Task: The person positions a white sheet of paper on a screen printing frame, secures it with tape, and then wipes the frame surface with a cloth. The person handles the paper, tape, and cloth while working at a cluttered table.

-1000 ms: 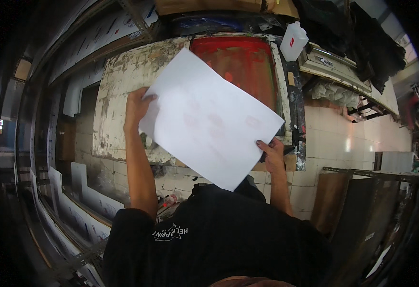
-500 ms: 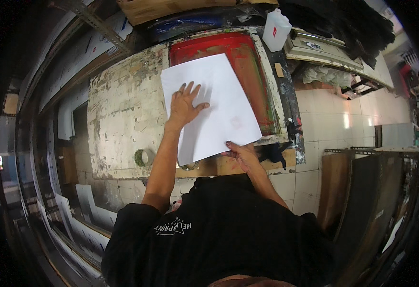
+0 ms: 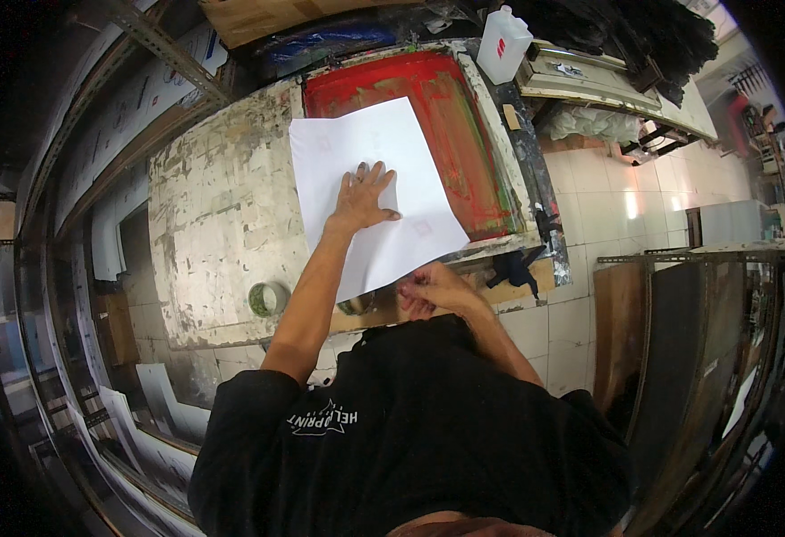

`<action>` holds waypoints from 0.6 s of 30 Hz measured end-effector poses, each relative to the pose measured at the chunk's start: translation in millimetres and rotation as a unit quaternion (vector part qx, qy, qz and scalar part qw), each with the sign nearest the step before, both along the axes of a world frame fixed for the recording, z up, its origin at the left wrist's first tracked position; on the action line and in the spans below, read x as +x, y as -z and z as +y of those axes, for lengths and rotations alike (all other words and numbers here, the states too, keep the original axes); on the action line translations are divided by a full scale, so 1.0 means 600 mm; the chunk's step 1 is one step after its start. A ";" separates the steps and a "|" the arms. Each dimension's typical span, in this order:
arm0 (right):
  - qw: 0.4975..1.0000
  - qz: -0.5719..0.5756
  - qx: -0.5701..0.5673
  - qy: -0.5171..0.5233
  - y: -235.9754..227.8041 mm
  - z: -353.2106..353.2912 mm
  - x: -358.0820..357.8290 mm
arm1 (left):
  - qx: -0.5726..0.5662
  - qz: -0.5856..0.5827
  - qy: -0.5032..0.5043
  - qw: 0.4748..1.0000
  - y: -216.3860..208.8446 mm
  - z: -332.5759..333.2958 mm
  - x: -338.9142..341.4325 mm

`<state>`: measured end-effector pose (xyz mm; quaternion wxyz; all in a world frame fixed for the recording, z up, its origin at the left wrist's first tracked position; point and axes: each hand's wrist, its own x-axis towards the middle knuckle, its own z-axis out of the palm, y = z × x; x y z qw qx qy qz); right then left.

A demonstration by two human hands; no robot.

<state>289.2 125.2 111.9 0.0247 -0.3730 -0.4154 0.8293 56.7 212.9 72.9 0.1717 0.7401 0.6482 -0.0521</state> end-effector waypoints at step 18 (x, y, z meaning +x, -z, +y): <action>0.743 -0.344 0.574 -0.039 -0.010 0.019 0.008 | 0.020 -0.018 -0.033 0.999 0.005 0.036 0.001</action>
